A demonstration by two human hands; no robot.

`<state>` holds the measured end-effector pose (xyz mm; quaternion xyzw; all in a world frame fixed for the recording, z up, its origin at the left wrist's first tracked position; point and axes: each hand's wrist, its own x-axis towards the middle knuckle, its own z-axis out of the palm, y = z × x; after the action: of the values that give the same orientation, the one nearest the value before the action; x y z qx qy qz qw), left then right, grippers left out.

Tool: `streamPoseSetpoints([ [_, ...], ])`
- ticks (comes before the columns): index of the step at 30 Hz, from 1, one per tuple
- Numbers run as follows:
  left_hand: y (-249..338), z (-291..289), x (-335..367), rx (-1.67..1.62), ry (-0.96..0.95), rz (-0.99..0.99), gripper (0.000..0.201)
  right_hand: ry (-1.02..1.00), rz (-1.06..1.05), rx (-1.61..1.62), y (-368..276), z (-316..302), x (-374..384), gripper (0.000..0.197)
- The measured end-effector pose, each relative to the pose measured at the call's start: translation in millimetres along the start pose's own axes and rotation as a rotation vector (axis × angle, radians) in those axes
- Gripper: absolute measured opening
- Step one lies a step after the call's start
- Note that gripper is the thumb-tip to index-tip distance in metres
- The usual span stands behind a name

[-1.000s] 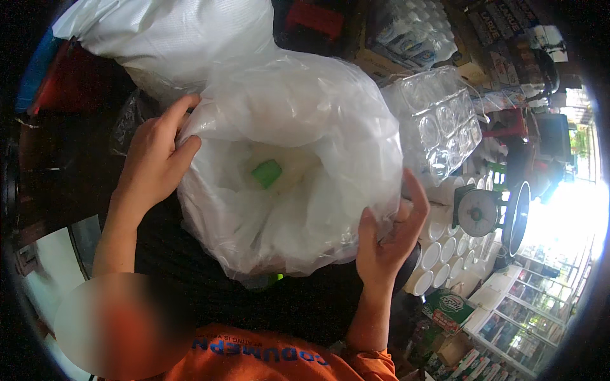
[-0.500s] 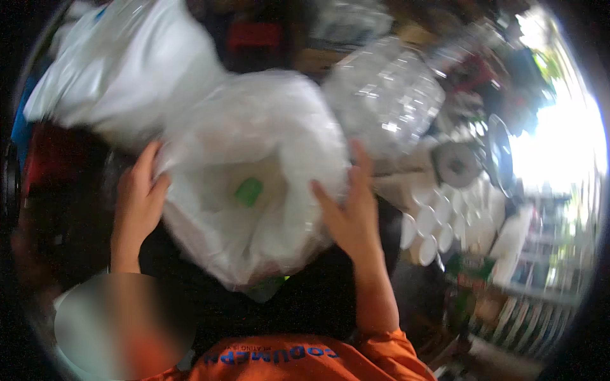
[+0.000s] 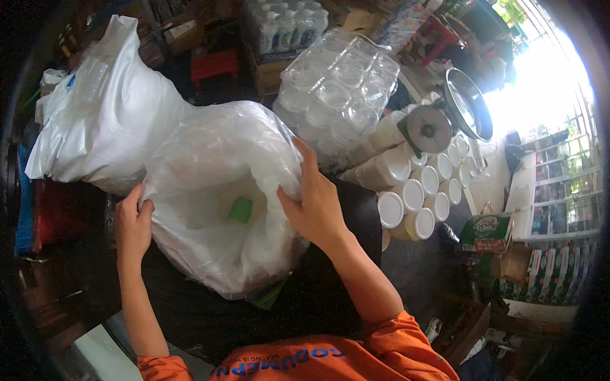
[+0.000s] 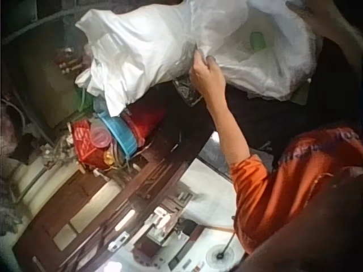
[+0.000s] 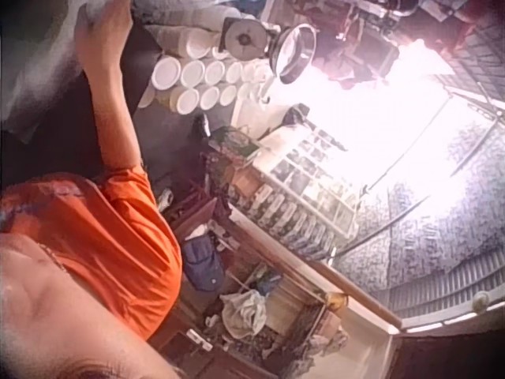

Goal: Scooping sugar into jars and packing the jars into plastic bags.

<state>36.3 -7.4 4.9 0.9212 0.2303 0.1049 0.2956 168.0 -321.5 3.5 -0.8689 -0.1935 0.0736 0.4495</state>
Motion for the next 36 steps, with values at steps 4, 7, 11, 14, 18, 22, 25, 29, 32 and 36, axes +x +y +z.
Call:
streamPoseSetpoints([
  [4,-14.2,-8.7,1.9,0.034,-0.059,-0.01,0.032,-0.052,-0.133,-0.007,1.2,-0.7,1.6,0.085],
  [7,-15.0,-6.5,-4.1,0.022,0.024,0.033,0.025,-0.102,-0.203,0.004,5.7,0.3,-1.8,0.082],
  [11,-15.6,-7.9,-4.7,0.003,-0.01,-0.007,0.021,-0.114,-0.189,-0.029,4.4,-3.4,-3.1,0.083],
  [14,-23.5,-2.6,-5.3,-0.025,0.038,0.061,0.019,-0.069,-0.228,-0.06,8.1,-2.6,-4.1,0.082],
  [18,-17.9,-8.3,-8.1,-0.006,-0.006,0.042,0.019,-0.081,-0.157,-0.018,7.3,1.7,-4.1,0.083],
  [22,-18.4,-10.6,-9.6,-0.032,-0.05,-0.086,0.039,-0.07,-0.068,-0.146,11.6,7.4,-6.9,0.088],
  [25,-38.6,-0.6,-16.7,0.055,-0.06,-0.129,0.059,-0.164,0.048,-0.271,7.6,4.9,-6.4,0.095],
  [29,-38.7,-7.3,-12.6,0.052,-0.444,-0.27,0.069,-0.408,0.226,-0.352,15.7,0.9,-4.4,0.093],
  [32,-87.9,-16.9,-20.9,-0.068,-0.311,-0.179,0.039,-0.303,0.066,-0.177,15.3,26.8,-10.4,0.08],
  [36,-92.8,-20.4,-4.2,0.0,-0.275,-0.138,0.048,-0.042,-0.033,0.086,33.3,47.2,-0.6,0.066],
])
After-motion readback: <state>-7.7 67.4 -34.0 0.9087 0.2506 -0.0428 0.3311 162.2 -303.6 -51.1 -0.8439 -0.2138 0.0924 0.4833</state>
